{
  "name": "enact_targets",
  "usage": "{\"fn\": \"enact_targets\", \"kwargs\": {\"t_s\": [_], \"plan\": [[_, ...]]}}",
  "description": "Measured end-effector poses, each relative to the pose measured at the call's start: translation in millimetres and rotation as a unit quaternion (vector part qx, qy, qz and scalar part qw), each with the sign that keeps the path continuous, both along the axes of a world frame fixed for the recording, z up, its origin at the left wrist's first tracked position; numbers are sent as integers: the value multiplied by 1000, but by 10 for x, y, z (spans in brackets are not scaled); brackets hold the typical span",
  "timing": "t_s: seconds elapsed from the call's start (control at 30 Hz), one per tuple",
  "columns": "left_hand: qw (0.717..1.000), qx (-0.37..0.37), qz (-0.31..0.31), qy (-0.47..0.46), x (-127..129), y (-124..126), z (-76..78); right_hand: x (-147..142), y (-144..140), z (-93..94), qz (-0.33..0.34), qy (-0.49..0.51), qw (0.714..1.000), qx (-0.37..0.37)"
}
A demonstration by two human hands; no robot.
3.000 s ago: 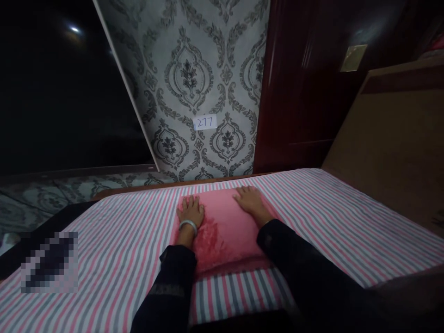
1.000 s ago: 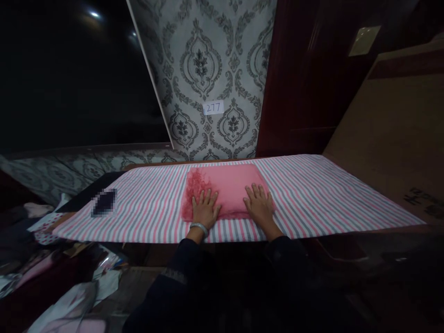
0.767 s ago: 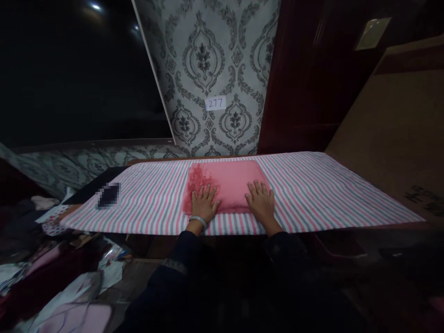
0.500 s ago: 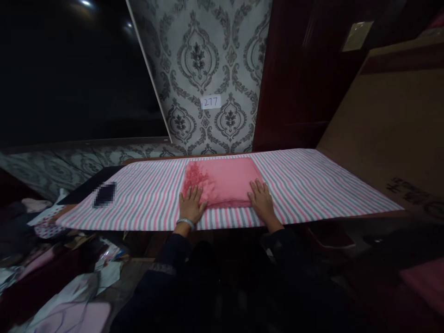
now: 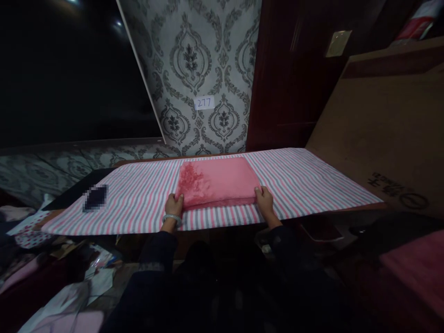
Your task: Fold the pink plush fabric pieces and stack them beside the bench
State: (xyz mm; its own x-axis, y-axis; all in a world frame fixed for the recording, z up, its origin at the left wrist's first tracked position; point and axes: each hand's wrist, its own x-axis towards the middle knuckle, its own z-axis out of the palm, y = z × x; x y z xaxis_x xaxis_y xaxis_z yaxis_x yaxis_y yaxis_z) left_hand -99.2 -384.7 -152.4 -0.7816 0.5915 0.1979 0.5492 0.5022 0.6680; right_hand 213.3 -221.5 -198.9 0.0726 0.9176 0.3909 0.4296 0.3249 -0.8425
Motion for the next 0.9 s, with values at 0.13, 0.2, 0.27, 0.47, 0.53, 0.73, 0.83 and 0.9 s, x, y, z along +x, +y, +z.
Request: {"fn": "enact_targets", "kwargs": {"t_s": [0.13, 0.2, 0.27, 0.47, 0.53, 0.73, 0.83, 0.9], "plan": [[1000, -1, 12, 12, -8, 6, 37, 12, -20, -9, -25, 16, 1000, 8], [1000, -1, 20, 15, -13, 8, 46, 16, -27, -18, -40, 22, 999, 10], [1000, 2, 26, 17, -14, 7, 56, 19, -32, -23, -47, 23, 999, 9], [1000, 14, 8, 17, 11, -56, 56, 29, -22, -3, -33, 14, 999, 1], [1000, 18, -8, 9, -5, -90, 29, 32, -18, 0, -31, 5, 999, -5], [981, 82, -80, -154, -121, -91, 15, 13, -4, 4, -19, -24, 998, -53], [940, 105, -117, -304, -161, -33, 102, 20, 83, 49, 3, -28, 995, -94], [927, 86, -107, -349, -177, 12, 159, 36, 175, 91, 27, -28, 991, -129]]}}
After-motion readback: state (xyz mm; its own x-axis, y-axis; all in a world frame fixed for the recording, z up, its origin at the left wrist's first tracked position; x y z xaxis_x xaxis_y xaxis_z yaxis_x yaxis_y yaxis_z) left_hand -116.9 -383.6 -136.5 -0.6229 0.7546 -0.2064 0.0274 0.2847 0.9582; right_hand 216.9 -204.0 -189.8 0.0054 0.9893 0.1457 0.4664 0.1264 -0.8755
